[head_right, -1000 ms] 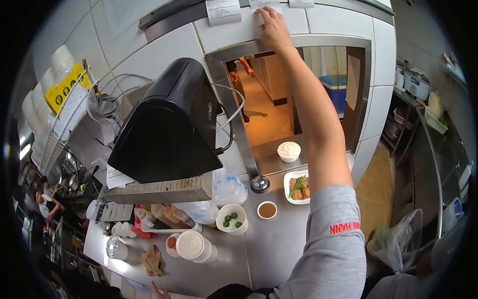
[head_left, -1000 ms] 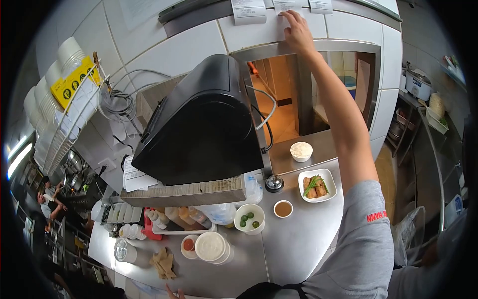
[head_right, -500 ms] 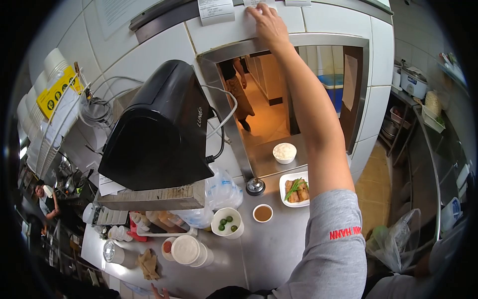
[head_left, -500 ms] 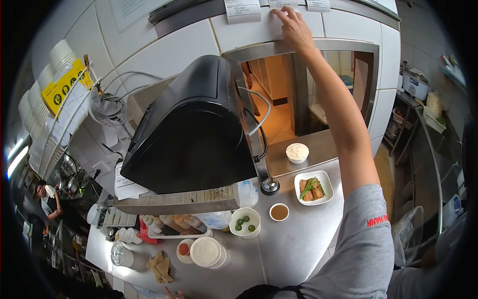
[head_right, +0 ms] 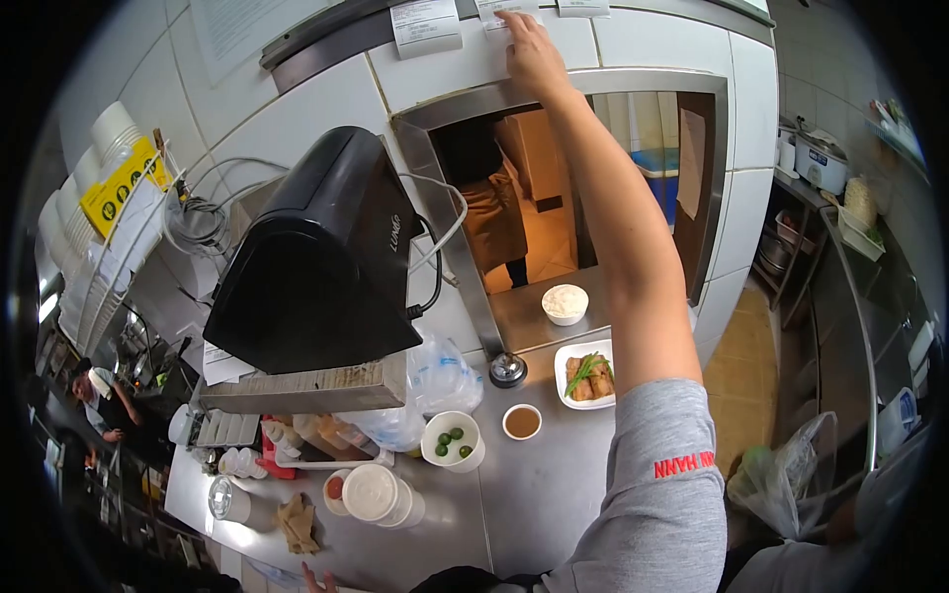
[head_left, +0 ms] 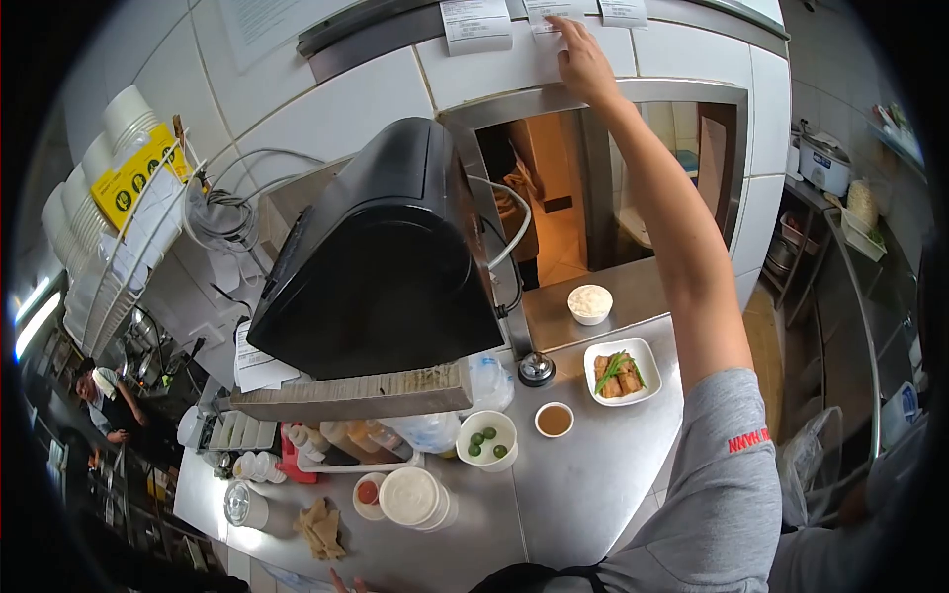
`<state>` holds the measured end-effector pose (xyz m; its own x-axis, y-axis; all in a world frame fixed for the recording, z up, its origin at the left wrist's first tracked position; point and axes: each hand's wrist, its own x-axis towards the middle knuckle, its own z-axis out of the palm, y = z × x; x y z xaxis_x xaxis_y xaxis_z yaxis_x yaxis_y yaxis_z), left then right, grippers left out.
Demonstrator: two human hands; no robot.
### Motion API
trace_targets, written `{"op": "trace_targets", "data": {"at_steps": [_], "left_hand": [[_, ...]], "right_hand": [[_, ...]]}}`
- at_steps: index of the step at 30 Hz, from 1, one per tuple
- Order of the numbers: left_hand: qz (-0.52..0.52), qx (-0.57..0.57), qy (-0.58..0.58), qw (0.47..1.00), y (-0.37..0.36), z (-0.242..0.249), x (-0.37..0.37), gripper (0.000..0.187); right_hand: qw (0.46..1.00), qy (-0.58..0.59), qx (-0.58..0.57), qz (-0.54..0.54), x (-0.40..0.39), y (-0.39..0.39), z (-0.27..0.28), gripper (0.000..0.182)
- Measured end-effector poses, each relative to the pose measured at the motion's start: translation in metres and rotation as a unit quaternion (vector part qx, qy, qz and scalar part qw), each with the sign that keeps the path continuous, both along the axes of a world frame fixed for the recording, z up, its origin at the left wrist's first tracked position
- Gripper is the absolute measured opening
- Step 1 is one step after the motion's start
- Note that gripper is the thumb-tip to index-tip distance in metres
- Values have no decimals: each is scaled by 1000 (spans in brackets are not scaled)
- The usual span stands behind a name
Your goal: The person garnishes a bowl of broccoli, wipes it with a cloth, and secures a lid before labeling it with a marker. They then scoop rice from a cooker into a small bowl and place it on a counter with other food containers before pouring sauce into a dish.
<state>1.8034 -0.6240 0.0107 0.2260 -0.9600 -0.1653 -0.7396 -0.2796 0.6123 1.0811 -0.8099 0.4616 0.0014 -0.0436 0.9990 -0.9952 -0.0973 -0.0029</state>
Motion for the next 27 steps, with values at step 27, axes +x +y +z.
{"op": "trace_targets", "data": {"at_steps": [27], "left_hand": [[-442, 276, 386, 761, 7, 54, -284, 35]], "right_hand": [[811, -345, 470, -59, -88, 64, -441, 77]]}}
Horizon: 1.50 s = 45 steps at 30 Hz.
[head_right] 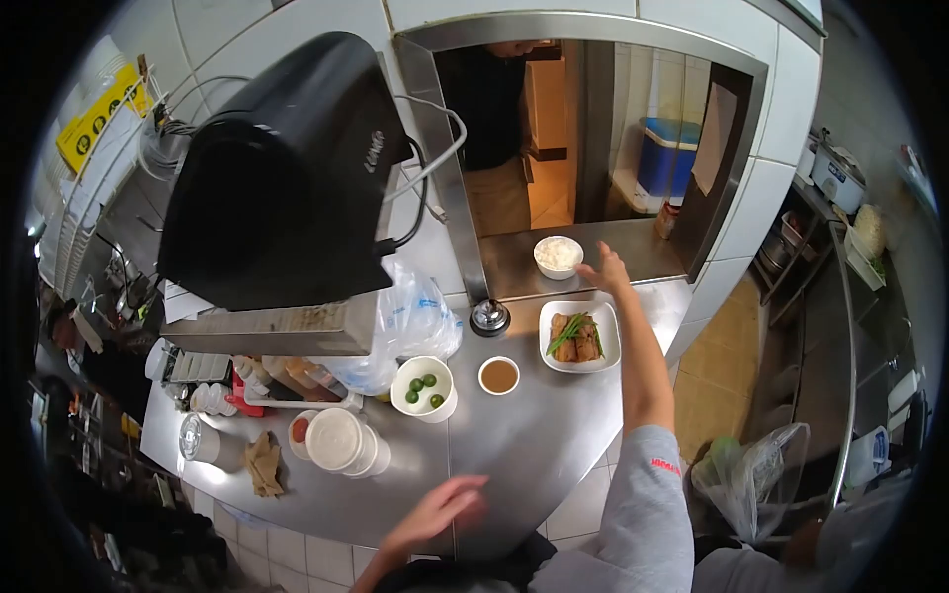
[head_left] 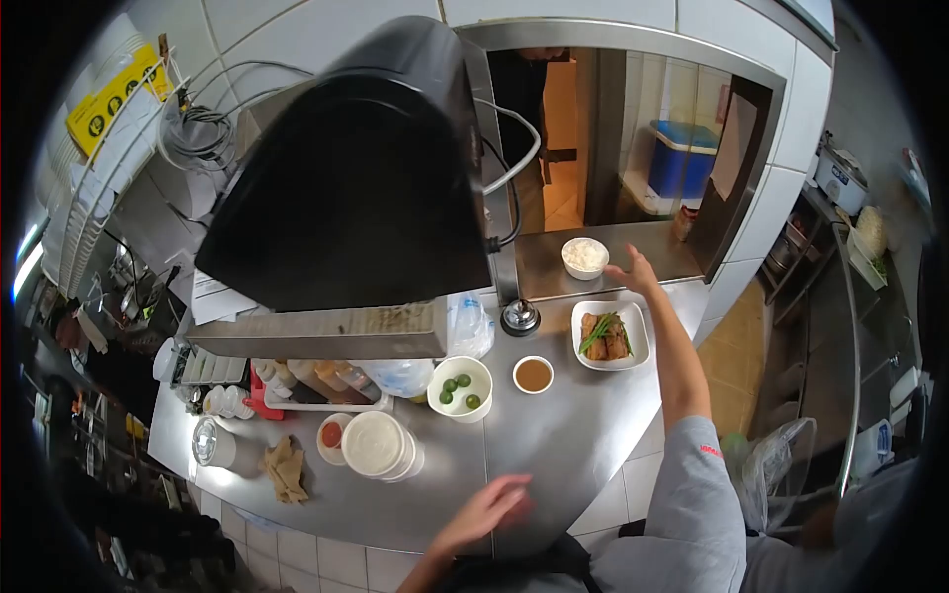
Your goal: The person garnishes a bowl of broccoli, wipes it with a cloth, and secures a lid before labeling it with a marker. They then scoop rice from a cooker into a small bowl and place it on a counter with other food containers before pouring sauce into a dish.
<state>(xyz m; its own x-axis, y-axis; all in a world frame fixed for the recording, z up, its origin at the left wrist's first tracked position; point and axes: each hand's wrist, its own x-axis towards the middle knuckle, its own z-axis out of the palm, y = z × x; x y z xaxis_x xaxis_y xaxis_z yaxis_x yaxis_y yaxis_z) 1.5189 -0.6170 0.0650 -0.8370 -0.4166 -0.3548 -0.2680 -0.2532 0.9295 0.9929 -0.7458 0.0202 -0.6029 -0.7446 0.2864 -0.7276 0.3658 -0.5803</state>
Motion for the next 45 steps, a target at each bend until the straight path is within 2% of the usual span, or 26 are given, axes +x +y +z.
{"op": "trace_targets", "data": {"at_steps": [1, 3, 4, 6, 7, 9, 13, 20, 22, 25, 26, 27, 28, 29, 30, 31, 32, 34, 37, 38, 40, 41, 43, 45], "left_hand": [[2, -18, 17, 1000, -6, -22, -41, 39], [38, 84, 23, 995, -22, -53, -112, 48], [58, 48, 28, 997, -30, -58, -143, 54], [141, 107, 42, 983, -41, -91, -199, 78], [166, 95, 51, 980, -46, -101, -220, 89], [206, 77, 74, 973, -48, -85, -234, 99], [238, 38, 87, 967, -58, -90, -251, 75], [218, 9, 73, 973, -72, -94, -262, 64], [248, -63, 32, 966, -71, -102, -265, 58], [262, -104, -15, 959, -54, -83, -237, 54], [275, -105, 22, 956, -48, -108, -235, 53], [262, -90, 7, 961, -39, -90, -214, 53], [248, -147, -19, 957, -31, -89, -201, 53], [209, -129, -14, 969, -24, -76, -179, 54], [187, -109, -16, 976, -17, -72, -160, 54], [188, -152, -39, 970, -11, -83, -143, 49], [154, -52, -43, 986, -5, -37, -115, 46], [119, -40, -11, 992, 3, -42, -68, 46], [88, -27, -40, 995, 10, -31, 15, 45], [88, -14, -37, 995, 10, -32, 43, 45], [115, 22, -65, 991, 13, -33, 101, 45], [145, -9, -56, 988, 16, -33, 127, 45], [207, -15, -79, 975, 19, -31, 182, 44], [263, -44, -81, 960, 20, -40, 232, 43]], "right_hand": [[999, 30, 19, -17, 21, -7, 12, 86], [997, 56, 49, -30, 45, -29, 29, 103], [997, 54, 52, -12, 57, -32, 44, 105], [997, 31, 69, 13, 65, -46, 56, 109], [997, 51, 40, 38, 40, -67, 28, 116], [988, 42, 151, -4, 40, -85, 29, 126], [975, 18, 222, 2, 37, -102, 25, 128], [973, 37, 229, -6, 40, -105, 22, 130], [976, 55, 212, -14, 38, -104, 12, 128], [970, 37, 238, 8, 57, -80, 32, 126], [978, 24, 204, 40, 46, -76, 23, 125], [985, 17, 160, 61, 42, -66, 18, 124], [988, 26, 132, 76, 50, -52, 26, 122], [990, 46, 73, 114, 53, -38, 26, 119], [990, 30, 112, 87, 71, -20, 49, 119], [988, 66, 124, 69, 84, -6, 59, 118], [983, 75, 158, 50, 96, 7, 69, 118], [973, 102, 180, 100, 116, 38, 87, 116], [947, 98, 221, 212, 152, 82, 103, 111], [949, 94, 222, 205, 168, 95, 109, 111], [915, 97, 273, 282, 207, 122, 118, 111], [914, 94, 275, 282, 229, 133, 124, 111], [872, 44, 353, 336, 274, 151, 137, 112], [858, 41, 334, 389, 313, 167, 137, 111]]}}
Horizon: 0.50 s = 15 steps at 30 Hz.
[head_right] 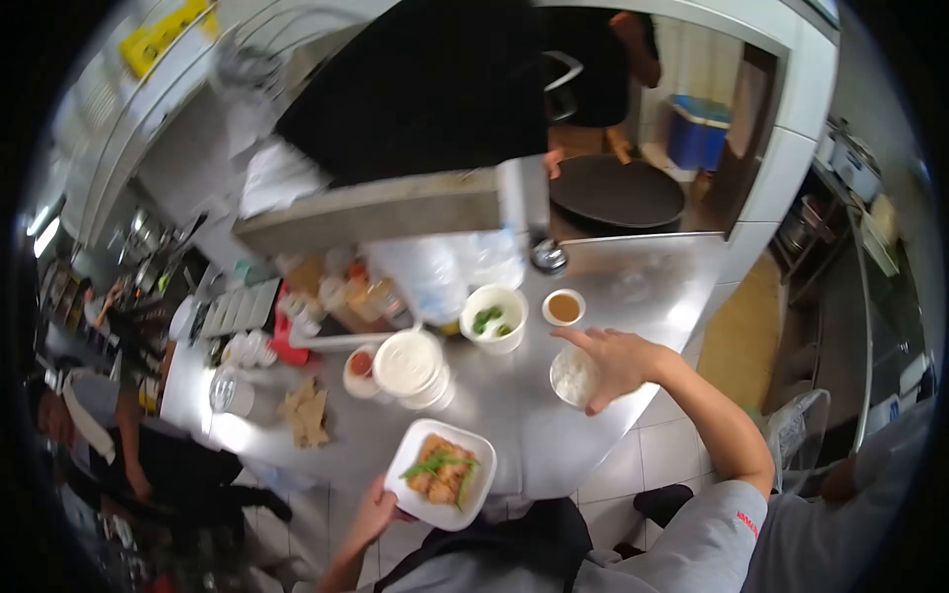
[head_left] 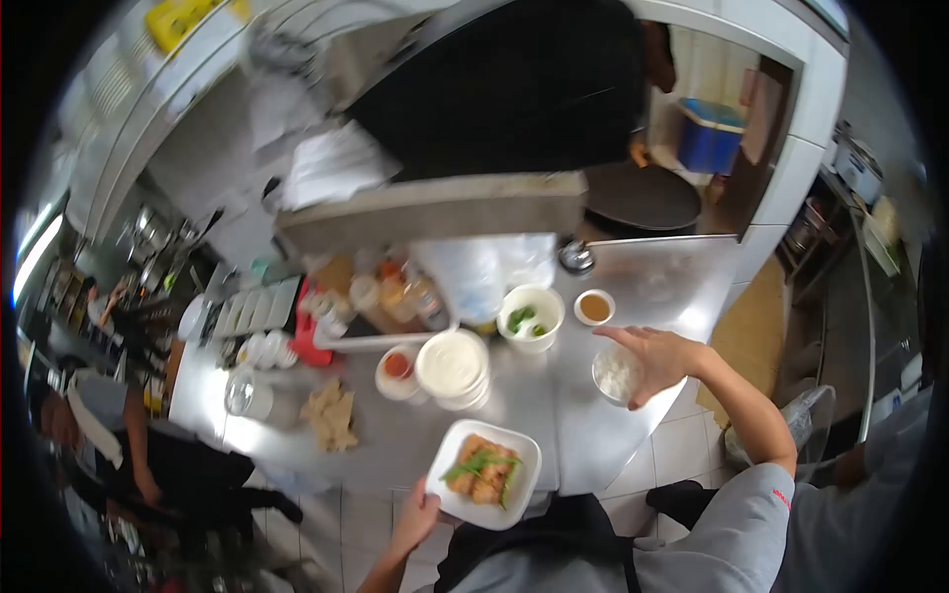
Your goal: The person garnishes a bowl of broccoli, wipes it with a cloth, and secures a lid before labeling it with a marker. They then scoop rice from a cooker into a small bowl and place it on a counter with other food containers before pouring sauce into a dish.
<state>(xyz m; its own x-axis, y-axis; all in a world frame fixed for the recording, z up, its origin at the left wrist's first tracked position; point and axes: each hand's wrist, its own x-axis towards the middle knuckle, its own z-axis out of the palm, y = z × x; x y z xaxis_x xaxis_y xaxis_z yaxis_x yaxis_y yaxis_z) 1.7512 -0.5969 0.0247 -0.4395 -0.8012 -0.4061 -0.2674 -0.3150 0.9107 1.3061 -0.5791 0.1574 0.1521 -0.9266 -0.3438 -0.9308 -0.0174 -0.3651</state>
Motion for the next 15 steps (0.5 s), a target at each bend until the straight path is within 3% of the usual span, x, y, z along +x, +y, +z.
{"op": "trace_targets", "data": {"at_steps": [4, 9, 15], "left_hand": [[151, -6, 14, 988, -8, -7, 59, 42], [186, -6, 10, 982, -41, -5, 104, 36], [208, -24, 71, 975, -96, -32, 130, 30]], "right_hand": [[993, -58, 14, 101, 85, 12, -3, 109], [966, -153, -35, 205, 179, 11, -25, 103], [964, -143, -70, 212, 268, -23, -50, 107]]}}
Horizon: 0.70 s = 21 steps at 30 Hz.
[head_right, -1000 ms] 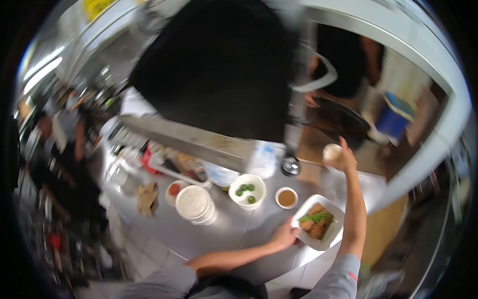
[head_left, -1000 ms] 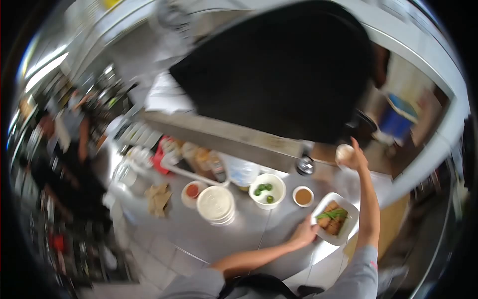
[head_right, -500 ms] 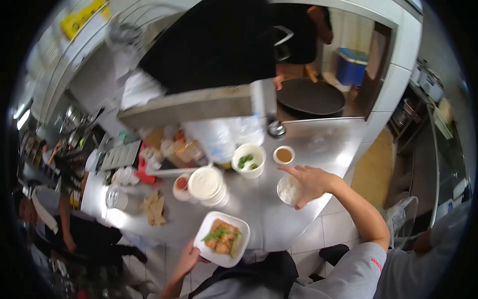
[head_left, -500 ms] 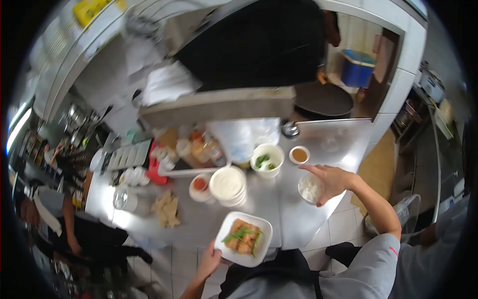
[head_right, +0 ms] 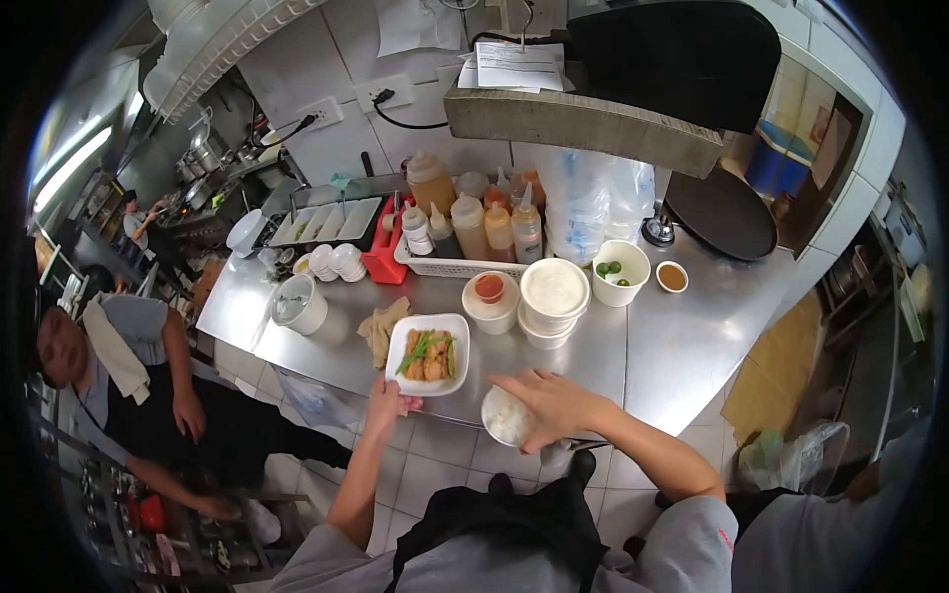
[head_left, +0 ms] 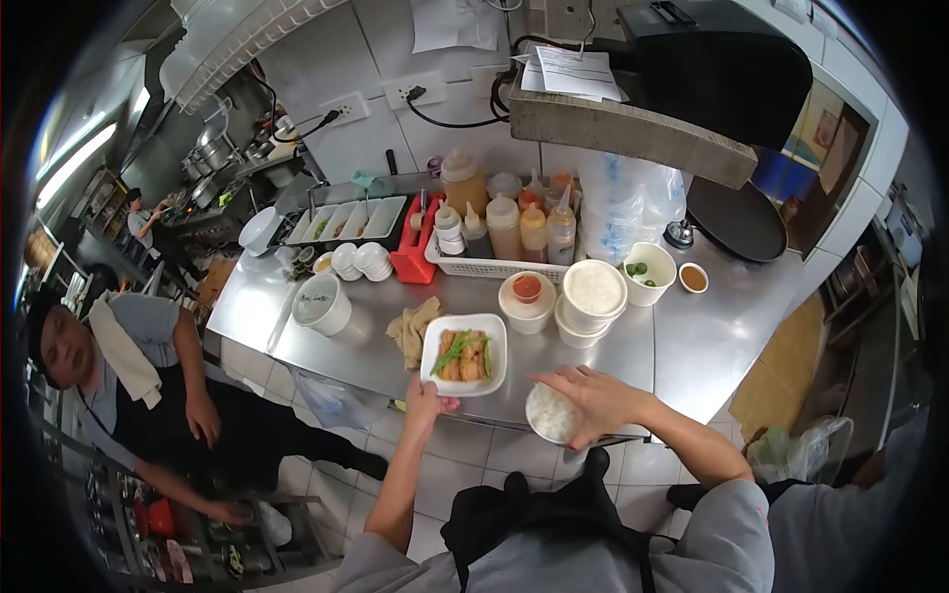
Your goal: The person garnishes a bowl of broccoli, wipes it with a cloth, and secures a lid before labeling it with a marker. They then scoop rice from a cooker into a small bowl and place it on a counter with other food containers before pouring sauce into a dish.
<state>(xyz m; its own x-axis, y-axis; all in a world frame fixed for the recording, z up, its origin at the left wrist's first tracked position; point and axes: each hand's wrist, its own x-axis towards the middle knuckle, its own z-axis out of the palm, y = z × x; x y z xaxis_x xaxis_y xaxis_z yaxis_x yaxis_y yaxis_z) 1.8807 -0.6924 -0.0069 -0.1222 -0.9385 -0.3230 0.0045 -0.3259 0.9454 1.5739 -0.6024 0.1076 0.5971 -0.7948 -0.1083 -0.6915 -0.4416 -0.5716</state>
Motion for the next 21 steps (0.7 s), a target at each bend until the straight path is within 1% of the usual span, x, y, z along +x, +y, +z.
{"op": "trace_targets", "data": {"at_steps": [2, 3, 5, 6, 8, 10, 12, 14, 16, 17, 18, 19, 20, 21], "left_hand": [[6, -38, 24, 999, -26, -13, 9, 27], [-5, -32, 22, 999, -39, -14, 12, 27], [23, -56, 22, 998, -64, -15, 22, 25], [7, -54, 22, 998, -74, -20, 28, 25], [48, -68, 72, 994, -93, -26, 37, 24], [29, -74, 56, 995, -109, -28, 49, 28], [52, 24, 132, 990, -127, -36, 66, 35], [56, 37, 132, 989, -131, -21, 64, 40], [77, 50, 63, 994, -148, -17, 69, 41], [38, 46, 67, 996, -167, -30, 89, 47], [1, 43, 70, 997, -186, -47, 105, 53], [26, -51, 43, 997, -193, -56, 107, 54], [71, -47, 42, 995, -193, -47, 107, 54], [100, -60, 72, 991, -200, -53, 112, 55]], "right_hand": [[1000, 1, 7, -27, 25, -14, -6, 109], [999, 12, 8, -43, 38, -23, -6, 110], [997, 10, -21, -70, 58, -44, -24, 110], [996, 26, -25, -81, 70, -54, -31, 111], [993, 45, -43, -103, 87, -74, -44, 113], [989, 53, -57, -122, 98, -90, -50, 114], [987, 69, -58, -135, 108, -103, -51, 114], [982, 95, -58, -152, 115, -115, -52, 115], [973, 143, -55, -175, 122, -124, -53, 118], [966, 174, -51, -185, 125, -128, -51, 119], [962, 171, -56, -203, 126, -133, -46, 119], [960, 190, -27, -202, 129, -135, -41, 120], [958, 209, 5, -198, 130, -136, -37, 121], [957, 204, 5, -208, 132, -139, -37, 121]]}}
